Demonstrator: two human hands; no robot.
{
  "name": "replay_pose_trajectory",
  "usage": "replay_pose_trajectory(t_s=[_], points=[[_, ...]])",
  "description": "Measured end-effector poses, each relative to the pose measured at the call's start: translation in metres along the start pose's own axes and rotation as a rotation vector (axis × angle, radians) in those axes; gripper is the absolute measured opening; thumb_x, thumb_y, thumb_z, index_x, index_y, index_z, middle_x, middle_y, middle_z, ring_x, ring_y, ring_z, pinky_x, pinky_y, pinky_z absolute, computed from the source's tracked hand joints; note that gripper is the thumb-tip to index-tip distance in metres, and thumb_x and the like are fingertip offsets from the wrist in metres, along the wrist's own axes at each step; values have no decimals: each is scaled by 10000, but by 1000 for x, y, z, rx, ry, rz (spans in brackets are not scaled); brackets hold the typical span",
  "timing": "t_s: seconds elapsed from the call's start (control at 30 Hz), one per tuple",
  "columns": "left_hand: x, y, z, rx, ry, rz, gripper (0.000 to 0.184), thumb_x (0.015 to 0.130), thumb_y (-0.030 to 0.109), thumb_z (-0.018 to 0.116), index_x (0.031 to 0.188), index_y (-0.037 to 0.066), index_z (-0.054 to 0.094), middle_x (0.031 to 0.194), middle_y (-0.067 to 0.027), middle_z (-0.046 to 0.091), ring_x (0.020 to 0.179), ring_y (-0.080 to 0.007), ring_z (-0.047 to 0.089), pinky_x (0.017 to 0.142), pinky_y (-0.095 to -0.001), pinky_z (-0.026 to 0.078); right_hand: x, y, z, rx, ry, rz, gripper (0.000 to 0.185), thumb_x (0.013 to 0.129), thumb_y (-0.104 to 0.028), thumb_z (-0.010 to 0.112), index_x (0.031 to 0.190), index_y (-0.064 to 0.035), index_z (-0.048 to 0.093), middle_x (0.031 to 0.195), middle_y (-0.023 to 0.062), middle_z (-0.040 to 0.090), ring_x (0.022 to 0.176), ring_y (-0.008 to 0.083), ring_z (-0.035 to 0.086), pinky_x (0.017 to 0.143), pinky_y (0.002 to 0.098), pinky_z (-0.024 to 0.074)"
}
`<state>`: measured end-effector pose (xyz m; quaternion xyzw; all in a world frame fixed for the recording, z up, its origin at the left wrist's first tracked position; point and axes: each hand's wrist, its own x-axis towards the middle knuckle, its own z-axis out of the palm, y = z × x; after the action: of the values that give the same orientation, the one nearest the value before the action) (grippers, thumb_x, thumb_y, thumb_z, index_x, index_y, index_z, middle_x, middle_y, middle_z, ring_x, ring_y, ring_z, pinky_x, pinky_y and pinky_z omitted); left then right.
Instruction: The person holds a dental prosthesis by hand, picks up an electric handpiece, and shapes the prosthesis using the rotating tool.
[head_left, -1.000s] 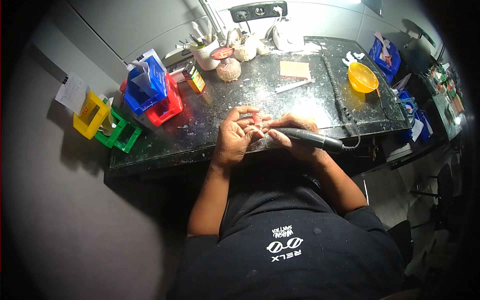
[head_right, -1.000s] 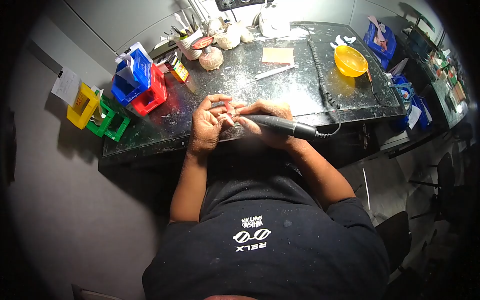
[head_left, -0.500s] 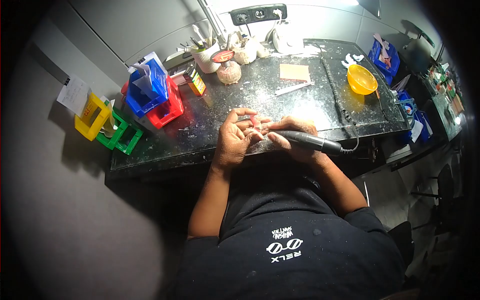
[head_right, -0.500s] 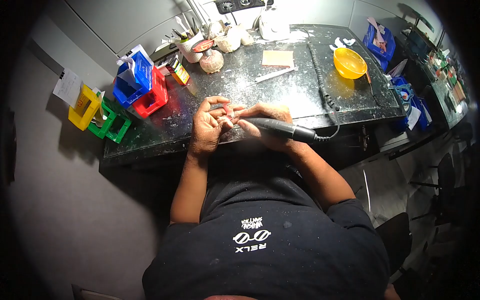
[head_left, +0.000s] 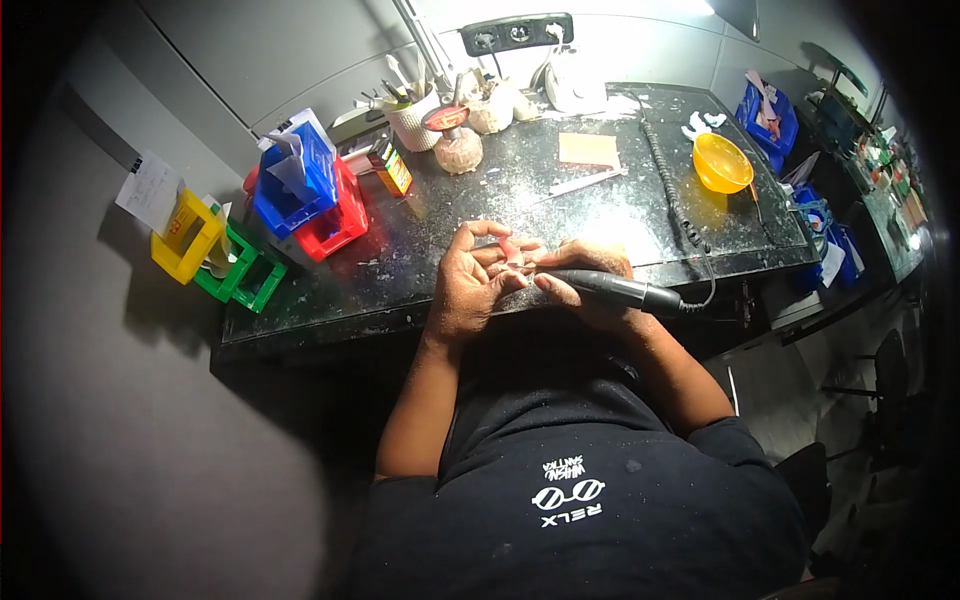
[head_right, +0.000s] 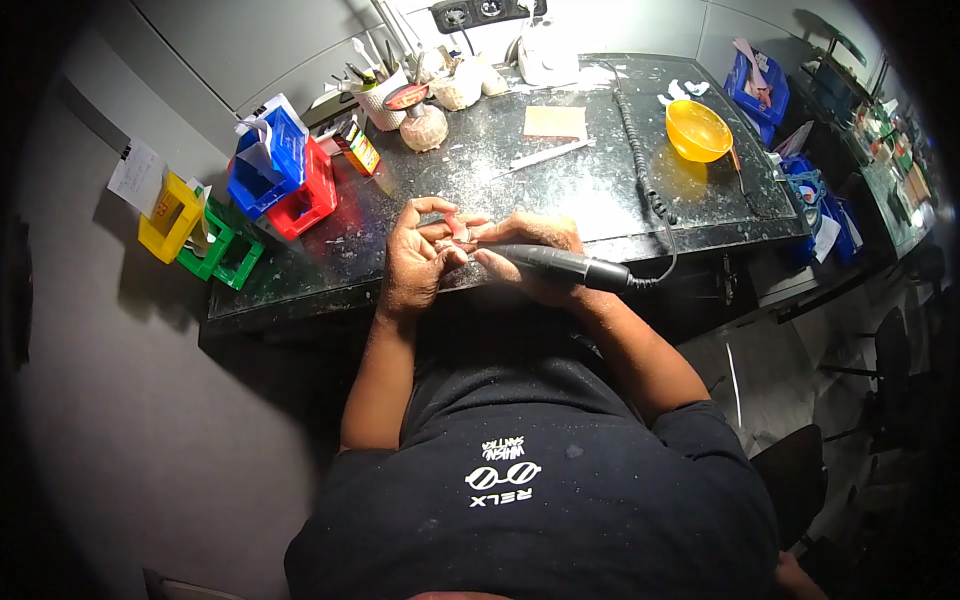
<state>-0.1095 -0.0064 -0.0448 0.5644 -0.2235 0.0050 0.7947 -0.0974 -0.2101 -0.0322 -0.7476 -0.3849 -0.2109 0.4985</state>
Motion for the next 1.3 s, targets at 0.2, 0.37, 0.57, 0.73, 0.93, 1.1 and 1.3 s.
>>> replay_pose_trajectory(t_s=[0.2,0.37,0.57,0.73,0.93,1.1,1.3], points=[[-1,3,2,46,-3,-5,601,801,165,806,1227,13,409,1155,-253,636,1116,-277,642,943,-341,553,-2,5,4,66,63,52,176,804,-151,804,900,-51,695,840,120,735,741,215,728,656,306,559],[0,1,3,90,3,18,573,820,160,798,1237,16,432,1176,-267,639,1016,-234,677,840,-285,569,-2,5,7,55,116,100,173,804,-155,807,878,-52,689,814,108,727,712,205,720,642,304,554],[0,2,2,117,1,22,561,817,172,804,1228,20,453,1179,-244,648,993,-211,677,799,-254,562,-2,4,5,59,42,86,169,812,-161,799,884,-49,694,819,114,730,717,202,721,643,305,551],[-1,6,4,89,-3,-14,554,811,88,791,1241,3,452,1157,-224,647,1069,-237,660,882,-301,569,-1,6,3,57,5,35,172,813,-166,794,887,-47,693,828,118,731,722,206,720,640,314,549],[-2,3,0,93,-20,-49,501,858,93,753,1256,4,462,1185,-211,650,1031,-208,673,860,-289,565,-2,9,3,15,7,89,182,805,-184,800,884,-57,696,833,110,731,722,217,717,649,315,547],[-2,0,-2,136,-29,-29,487,873,83,738,1269,2,467,1193,-211,649,1021,-201,676,846,-275,562,-2,9,6,67,43,93,175,819,-171,790,897,-49,692,847,113,734,728,222,719,654,317,551],[-3,0,2,77,1,-34,524,844,113,769,1268,3,481,1164,-188,660,999,-183,672,837,-266,562,-2,4,2,116,45,189,164,829,-160,789,895,-50,687,866,117,740,749,209,728,669,311,553]])
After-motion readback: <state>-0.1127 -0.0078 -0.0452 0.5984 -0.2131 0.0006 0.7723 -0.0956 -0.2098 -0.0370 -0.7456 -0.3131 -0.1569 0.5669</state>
